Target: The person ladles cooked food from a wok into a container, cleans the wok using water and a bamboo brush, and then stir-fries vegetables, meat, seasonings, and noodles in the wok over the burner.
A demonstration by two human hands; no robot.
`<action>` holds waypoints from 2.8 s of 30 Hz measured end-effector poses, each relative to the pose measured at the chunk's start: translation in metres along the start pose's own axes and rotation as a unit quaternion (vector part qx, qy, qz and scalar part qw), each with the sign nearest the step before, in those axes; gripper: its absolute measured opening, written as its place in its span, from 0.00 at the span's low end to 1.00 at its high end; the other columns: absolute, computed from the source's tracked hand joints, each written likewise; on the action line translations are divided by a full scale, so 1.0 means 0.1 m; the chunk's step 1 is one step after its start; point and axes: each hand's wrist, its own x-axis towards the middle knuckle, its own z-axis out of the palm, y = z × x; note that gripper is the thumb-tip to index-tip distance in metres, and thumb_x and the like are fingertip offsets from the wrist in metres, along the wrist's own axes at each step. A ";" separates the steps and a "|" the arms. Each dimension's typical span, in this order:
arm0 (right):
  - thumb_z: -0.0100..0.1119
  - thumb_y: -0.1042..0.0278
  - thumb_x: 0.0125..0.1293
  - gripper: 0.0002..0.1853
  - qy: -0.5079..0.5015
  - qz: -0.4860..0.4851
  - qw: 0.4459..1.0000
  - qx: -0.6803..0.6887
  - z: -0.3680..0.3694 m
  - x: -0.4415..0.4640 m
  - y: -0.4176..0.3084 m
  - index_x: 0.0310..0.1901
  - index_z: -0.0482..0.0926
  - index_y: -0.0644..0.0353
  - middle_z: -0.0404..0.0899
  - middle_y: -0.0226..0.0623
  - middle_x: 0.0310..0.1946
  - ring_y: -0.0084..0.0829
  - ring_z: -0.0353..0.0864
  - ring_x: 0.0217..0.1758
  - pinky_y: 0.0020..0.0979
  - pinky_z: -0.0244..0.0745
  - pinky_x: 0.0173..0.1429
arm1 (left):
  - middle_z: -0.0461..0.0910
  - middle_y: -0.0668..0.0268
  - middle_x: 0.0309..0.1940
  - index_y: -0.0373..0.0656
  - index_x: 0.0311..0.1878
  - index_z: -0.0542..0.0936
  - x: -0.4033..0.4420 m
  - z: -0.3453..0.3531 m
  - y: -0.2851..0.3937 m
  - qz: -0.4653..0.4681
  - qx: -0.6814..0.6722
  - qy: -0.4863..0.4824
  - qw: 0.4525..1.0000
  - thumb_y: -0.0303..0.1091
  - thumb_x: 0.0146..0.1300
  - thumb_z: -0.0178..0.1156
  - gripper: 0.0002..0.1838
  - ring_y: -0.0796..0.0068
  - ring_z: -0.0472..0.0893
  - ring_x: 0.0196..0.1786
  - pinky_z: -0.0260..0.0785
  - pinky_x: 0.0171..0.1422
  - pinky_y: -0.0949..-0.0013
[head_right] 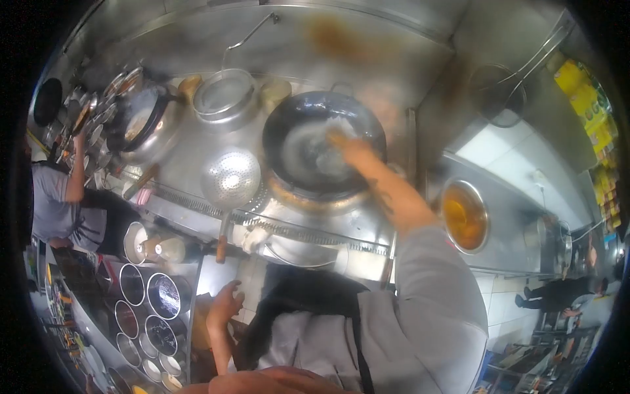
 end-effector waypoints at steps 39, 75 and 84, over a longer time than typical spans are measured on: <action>0.60 0.54 0.55 0.18 -0.025 -0.041 0.997 0.064 -0.03 -0.25 -0.40 0.35 0.84 0.63 0.83 0.52 0.31 0.50 0.84 0.36 0.44 0.78 0.44 | 0.71 0.44 0.52 0.38 0.64 0.66 1.18 0.55 0.33 0.179 0.278 0.109 0.938 0.38 0.52 0.67 0.36 0.44 0.78 0.45 0.75 0.50 0.54; 0.65 0.53 0.52 0.19 -0.177 0.152 0.967 -0.102 -0.81 0.16 1.04 0.42 0.84 0.57 0.85 0.47 0.38 0.44 0.84 0.42 0.40 0.78 0.48 | 0.78 0.59 0.40 0.36 0.58 0.69 0.62 0.15 0.21 0.006 -0.438 0.000 0.899 0.25 0.54 0.60 0.26 0.67 0.82 0.35 0.76 0.41 0.65; 0.64 0.48 0.54 0.24 -0.075 0.113 0.989 -0.053 -0.84 0.06 0.87 0.46 0.82 0.58 0.83 0.49 0.43 0.45 0.83 0.49 0.41 0.76 0.52 | 0.77 0.55 0.40 0.37 0.64 0.63 0.38 -0.15 0.35 0.044 -0.546 -0.034 0.836 0.33 0.53 0.64 0.34 0.61 0.83 0.35 0.78 0.37 0.61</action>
